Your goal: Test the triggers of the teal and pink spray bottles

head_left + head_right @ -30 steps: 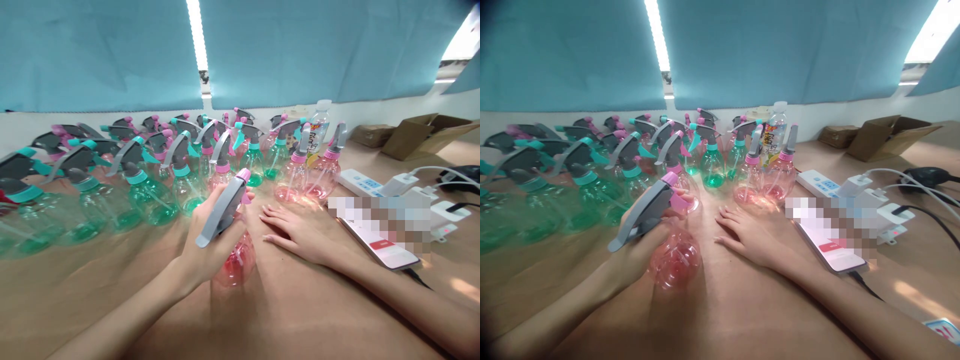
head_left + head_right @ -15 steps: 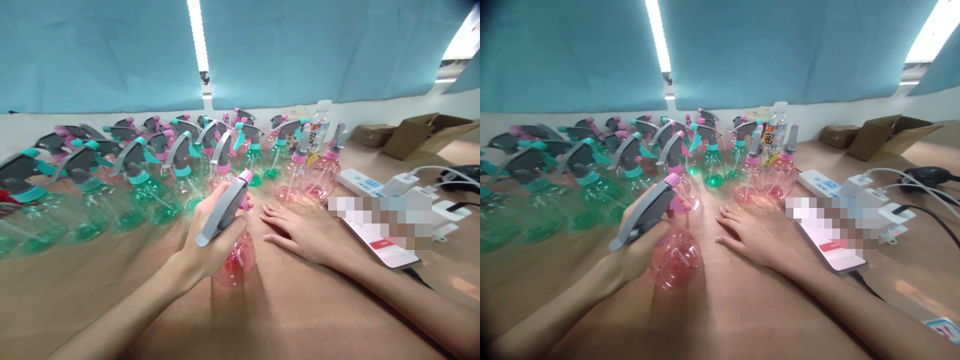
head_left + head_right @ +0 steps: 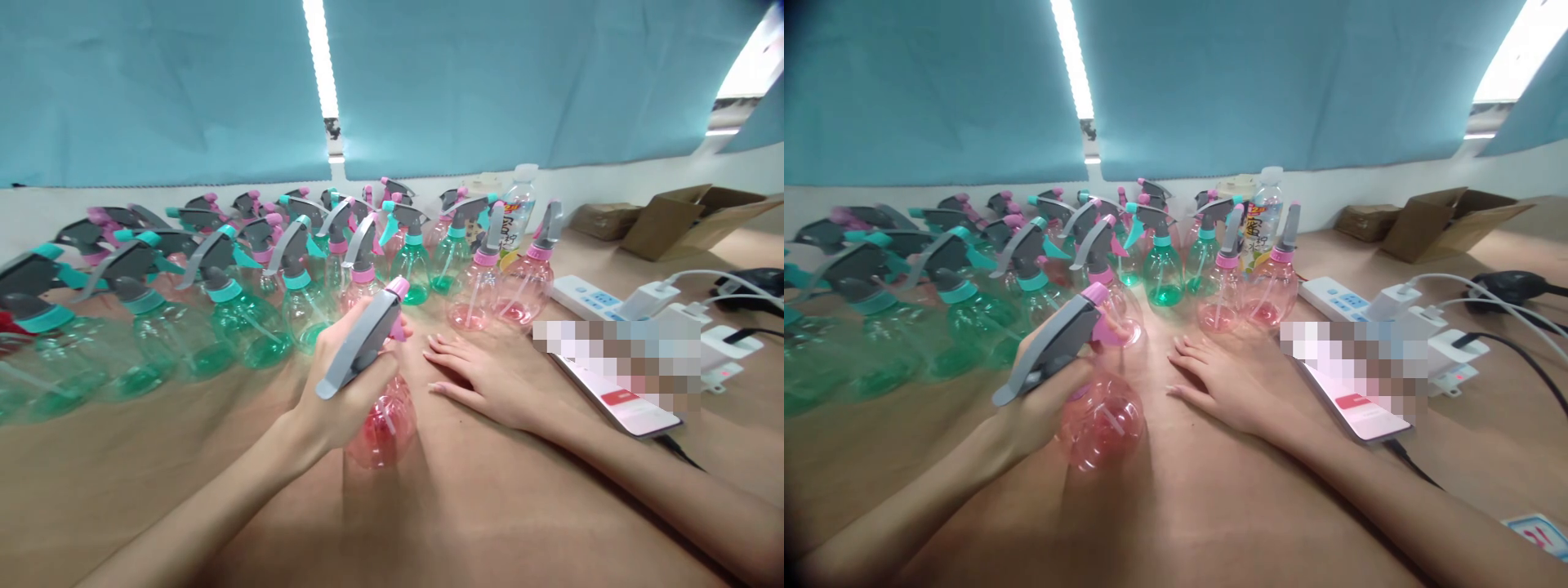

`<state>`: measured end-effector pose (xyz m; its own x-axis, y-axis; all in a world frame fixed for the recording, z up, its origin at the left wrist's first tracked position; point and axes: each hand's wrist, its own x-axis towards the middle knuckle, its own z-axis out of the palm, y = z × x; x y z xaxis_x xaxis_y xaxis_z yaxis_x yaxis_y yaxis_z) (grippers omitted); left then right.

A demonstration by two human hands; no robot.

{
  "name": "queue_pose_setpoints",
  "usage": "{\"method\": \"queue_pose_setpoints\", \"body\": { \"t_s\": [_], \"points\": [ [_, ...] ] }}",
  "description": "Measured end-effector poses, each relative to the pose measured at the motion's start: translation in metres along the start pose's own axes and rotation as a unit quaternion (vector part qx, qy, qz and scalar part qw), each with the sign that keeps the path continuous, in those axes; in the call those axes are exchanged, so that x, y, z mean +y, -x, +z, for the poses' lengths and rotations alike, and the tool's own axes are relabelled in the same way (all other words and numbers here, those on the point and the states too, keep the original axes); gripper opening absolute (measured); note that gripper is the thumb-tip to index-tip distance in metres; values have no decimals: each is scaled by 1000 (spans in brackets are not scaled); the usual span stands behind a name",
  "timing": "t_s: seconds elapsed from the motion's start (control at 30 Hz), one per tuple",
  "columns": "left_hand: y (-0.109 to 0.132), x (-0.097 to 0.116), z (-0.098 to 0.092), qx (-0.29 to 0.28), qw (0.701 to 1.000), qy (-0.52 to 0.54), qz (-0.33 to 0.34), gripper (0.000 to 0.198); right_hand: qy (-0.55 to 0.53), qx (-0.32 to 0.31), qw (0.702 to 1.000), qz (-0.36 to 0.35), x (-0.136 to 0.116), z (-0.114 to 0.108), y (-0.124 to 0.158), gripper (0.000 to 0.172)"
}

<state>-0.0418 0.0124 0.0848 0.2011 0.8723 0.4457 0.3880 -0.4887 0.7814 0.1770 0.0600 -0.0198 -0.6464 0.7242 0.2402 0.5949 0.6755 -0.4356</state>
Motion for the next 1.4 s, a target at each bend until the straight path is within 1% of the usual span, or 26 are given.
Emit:
{"method": "queue_pose_setpoints", "body": {
  "t_s": [0.17,0.27,0.57,0.67,0.9,1.07,1.17,1.3,1.4],
  "points": [
    [2,-3,3,23,999,-25,-22,13,-5,7,1000,5,0,0,1,55],
    [3,-5,4,20,999,-30,-23,17,-7,9,1000,4,0,1,1,55],
    [5,-7,3,18,999,-15,-27,18,4,-2,1000,3,2,2,0,57],
    [5,-8,3,13,1000,-14,-21,18,2,1,1000,2,1,2,0,57],
    [6,-7,4,33,999,-16,0,19,19,-7,1000,5,-1,0,0,58],
    [5,-9,6,37,999,-21,15,22,11,-5,1000,6,0,1,0,58],
    [4,-8,6,41,999,-26,14,24,5,-1,1000,3,2,2,0,57],
    [4,-7,7,21,1000,-15,-17,26,10,4,1000,-1,3,3,0,56],
    [4,-9,7,-11,999,7,-30,39,14,6,1000,-4,2,3,0,55]
  ]
}}
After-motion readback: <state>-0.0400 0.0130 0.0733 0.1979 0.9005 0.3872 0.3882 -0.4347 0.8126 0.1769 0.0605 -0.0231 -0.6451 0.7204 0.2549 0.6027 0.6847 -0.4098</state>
